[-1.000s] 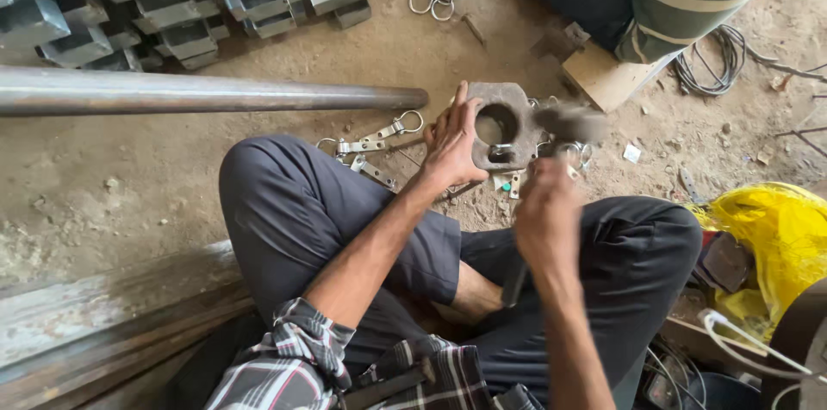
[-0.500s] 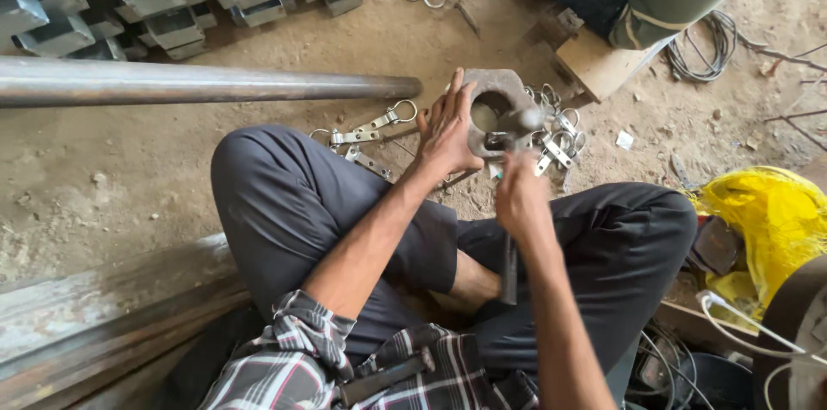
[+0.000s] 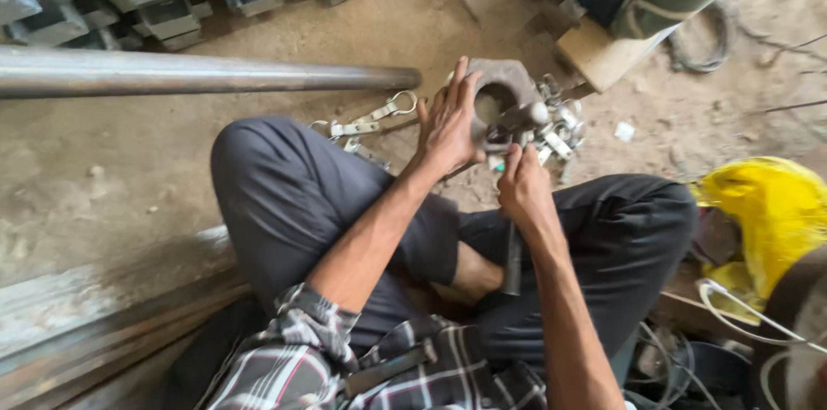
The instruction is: The person assembles small metal components into larger structures by hand and using a hammer. They position metal hooks, loops, and hinges onto a hexagonal metal base, occasionally using a small hammer to secure parts in place.
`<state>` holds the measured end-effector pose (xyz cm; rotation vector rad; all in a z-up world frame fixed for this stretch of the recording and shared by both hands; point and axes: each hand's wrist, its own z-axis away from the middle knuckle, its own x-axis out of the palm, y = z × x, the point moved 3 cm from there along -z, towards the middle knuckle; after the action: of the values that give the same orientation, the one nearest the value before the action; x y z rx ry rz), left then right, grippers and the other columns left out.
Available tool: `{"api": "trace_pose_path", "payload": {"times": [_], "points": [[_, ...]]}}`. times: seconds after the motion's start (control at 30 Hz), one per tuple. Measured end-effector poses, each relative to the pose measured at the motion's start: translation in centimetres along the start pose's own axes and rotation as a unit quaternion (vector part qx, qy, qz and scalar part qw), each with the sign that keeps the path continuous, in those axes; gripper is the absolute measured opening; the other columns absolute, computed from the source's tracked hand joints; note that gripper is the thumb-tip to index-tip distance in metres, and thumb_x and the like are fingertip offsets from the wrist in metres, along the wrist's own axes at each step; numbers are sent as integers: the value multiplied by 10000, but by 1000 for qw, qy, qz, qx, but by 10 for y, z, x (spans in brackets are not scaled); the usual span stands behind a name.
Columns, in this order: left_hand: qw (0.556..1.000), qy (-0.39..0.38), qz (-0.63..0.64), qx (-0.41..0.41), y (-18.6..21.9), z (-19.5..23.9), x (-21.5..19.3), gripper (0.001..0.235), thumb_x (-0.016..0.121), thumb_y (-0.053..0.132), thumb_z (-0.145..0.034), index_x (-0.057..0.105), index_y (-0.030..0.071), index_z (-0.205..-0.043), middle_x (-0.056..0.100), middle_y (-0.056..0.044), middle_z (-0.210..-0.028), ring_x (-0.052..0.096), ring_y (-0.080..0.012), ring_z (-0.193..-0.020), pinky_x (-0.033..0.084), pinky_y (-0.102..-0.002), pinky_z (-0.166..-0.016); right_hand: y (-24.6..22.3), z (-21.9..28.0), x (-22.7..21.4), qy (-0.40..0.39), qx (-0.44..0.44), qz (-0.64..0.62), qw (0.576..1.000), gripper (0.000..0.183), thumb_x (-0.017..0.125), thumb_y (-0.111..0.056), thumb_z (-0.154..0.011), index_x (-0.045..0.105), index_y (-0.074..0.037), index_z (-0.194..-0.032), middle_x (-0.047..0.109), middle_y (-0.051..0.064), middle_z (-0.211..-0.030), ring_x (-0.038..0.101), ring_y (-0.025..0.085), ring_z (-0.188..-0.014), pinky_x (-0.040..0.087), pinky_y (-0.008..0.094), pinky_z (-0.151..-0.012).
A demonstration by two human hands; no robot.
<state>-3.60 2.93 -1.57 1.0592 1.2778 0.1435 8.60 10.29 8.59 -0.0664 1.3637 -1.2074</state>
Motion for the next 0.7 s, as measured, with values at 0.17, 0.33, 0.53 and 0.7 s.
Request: {"api": "trace_pose_path", "payload": {"times": [0.17,0.33,0.53,0.7], "points": [[999,-28,-28,-28,-5,-3,-3,1418,1046,291,-379,261,169,-1554,131,-104,-1677,367,-348,-1457,280,-742,-1094,-16,18,-58,35,-66,-58,996,353,323,-300,-1121,566,-57,-1036,498,-24,-663,478,125,-538,413,320,-454],[999,-3,-39,-19,0,7,-6,1399,1039,311,-375,299,179,-1555,137,-108,-1679,373,-351,-1441,298,-720,-1099,-42,52,-71,150,-137,-134,970,321,365,-320,-1146,503,-40,-1072,468,-4,-671,459,93,-543,372,291,-472],[998,-34,-39,-28,1,6,-16,1349,1018,331,-449,298,180,-1580,119,-104,-1692,320,-362,-1483,283,-729,-1113,20,12,-3,-37,42,-187,981,357,415,-383,-1096,554,-65,-1015,460,-33,-649,408,75,-504,344,260,-423],[995,-69,42,-56,-2,-3,-7,1262,1028,390,-440,409,230,-1529,-4,-178,-1671,87,-471,-1514,184,-757,-1104,69,31,-10,-69,156,-298,939,283,442,-343,-1066,589,-115,-1145,387,-55,-661,341,41,-488,275,223,-408]]}}
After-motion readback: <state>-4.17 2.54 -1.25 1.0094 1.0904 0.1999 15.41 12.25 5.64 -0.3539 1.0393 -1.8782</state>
